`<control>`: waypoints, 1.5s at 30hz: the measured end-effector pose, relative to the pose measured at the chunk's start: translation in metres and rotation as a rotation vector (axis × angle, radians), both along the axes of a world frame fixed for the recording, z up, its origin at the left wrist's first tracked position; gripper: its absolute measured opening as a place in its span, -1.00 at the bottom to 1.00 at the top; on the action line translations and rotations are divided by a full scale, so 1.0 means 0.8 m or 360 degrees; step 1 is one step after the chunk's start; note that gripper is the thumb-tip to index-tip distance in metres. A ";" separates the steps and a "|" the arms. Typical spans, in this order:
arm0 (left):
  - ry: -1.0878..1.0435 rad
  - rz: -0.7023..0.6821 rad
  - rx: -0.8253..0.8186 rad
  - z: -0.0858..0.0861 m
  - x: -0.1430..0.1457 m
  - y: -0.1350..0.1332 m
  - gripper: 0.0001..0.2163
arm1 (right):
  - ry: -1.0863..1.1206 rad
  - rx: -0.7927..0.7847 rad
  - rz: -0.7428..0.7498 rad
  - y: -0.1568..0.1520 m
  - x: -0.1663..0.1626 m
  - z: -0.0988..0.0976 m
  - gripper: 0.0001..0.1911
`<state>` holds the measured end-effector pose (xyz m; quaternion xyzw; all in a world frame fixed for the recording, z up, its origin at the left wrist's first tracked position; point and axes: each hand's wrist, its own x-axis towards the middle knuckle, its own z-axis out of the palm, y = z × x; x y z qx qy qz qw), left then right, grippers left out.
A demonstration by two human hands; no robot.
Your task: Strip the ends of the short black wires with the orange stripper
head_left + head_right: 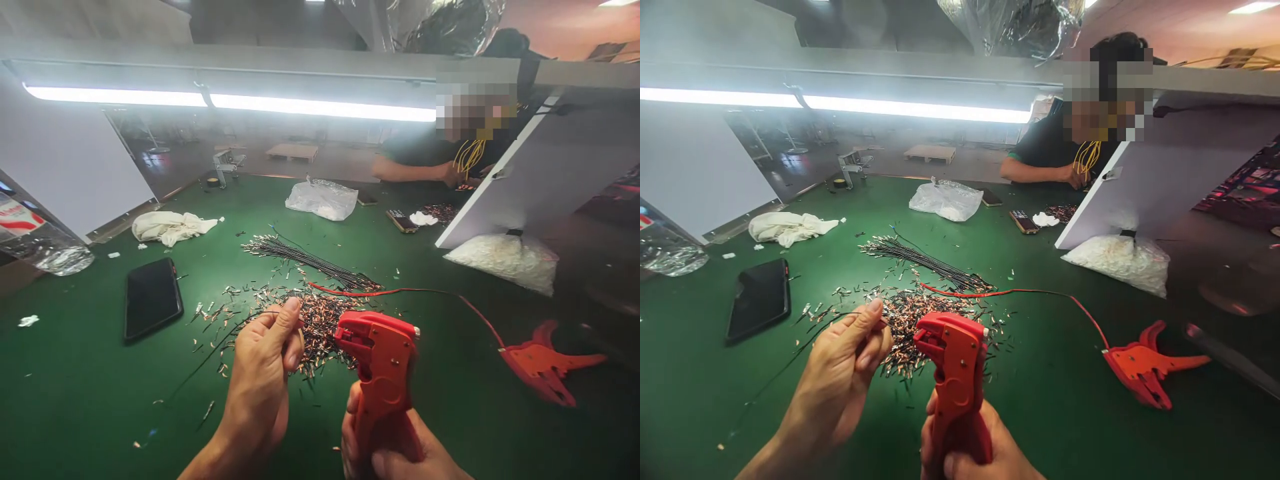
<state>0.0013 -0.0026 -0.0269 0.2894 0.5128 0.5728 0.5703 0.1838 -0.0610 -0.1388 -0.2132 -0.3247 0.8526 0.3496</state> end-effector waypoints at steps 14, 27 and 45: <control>-0.0250 0.0043 -0.0188 0.019 0.049 -0.007 -0.55 | 0.0220 0.0137 -0.0133 -0.005 -0.008 0.015 -0.53; -0.0107 0.0011 -0.0026 0.006 0.056 -0.004 -0.57 | 0.0025 0.0273 -0.0193 0.000 0.007 0.005 -0.45; 0.0053 0.0032 -0.0170 -0.006 0.049 0.002 -0.51 | -0.0032 0.0393 -0.0127 0.004 0.006 0.027 -0.60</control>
